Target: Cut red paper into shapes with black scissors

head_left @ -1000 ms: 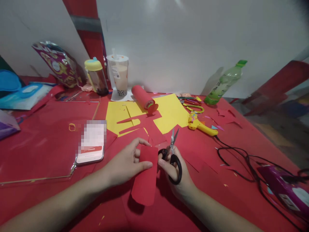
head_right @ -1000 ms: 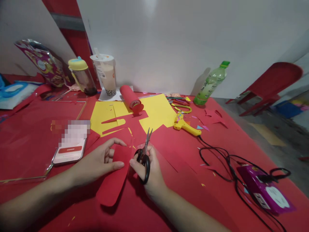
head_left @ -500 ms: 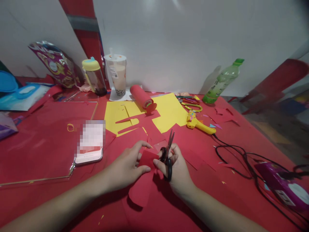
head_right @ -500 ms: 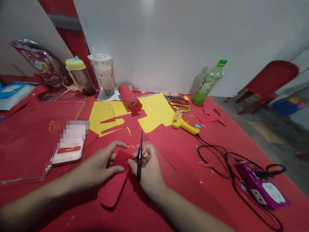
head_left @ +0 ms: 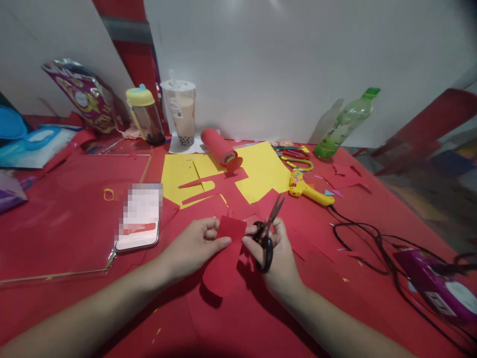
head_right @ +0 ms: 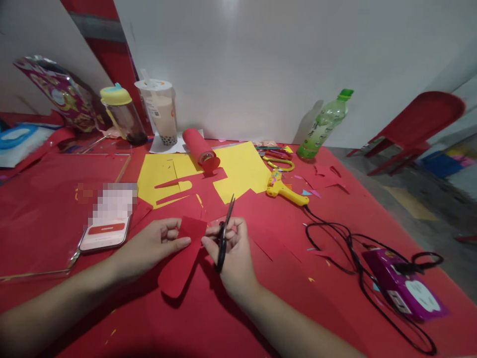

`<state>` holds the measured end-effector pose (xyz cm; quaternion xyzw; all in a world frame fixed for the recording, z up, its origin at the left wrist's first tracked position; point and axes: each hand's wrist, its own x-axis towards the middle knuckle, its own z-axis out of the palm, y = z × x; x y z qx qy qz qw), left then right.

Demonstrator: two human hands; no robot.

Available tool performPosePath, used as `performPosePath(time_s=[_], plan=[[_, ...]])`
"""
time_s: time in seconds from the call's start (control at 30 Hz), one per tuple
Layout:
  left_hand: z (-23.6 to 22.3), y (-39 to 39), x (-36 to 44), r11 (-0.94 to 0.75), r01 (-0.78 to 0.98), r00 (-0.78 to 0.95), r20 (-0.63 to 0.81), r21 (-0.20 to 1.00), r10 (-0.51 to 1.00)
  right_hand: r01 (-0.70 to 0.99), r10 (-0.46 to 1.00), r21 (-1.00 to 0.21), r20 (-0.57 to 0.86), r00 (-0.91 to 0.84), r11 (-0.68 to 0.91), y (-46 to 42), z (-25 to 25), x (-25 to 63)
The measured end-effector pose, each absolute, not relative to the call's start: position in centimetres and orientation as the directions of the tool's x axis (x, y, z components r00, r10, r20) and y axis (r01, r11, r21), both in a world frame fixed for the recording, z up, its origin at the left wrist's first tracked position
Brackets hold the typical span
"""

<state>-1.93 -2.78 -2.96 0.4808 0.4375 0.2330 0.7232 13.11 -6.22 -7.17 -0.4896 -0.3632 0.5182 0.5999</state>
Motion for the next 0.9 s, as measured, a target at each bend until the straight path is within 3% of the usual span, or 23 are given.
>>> performPosePath(time_s=[0.37,0.77,0.9], plan=[[-3.6,-2.79,-2.14,0.488,-0.003,0.552,-0.405,0.873,0.729,-0.26,0.981,-0.966,-0.044,0.19,0.008,-6.22,-7.25,13.22],[-3.22,-2.73,-2.0,0.445,0.093,0.546,-0.419,0.891,0.726,-0.258,0.982,-0.966,-0.041,0.186,0.009,-6.18,-7.12,13.2],[-3.12,-2.69,-2.03,0.332,0.247,0.499,-0.413,0.91,0.762,-0.28,0.978,-0.96,-0.068,0.196,-0.01,-6.21,-7.07,13.14]])
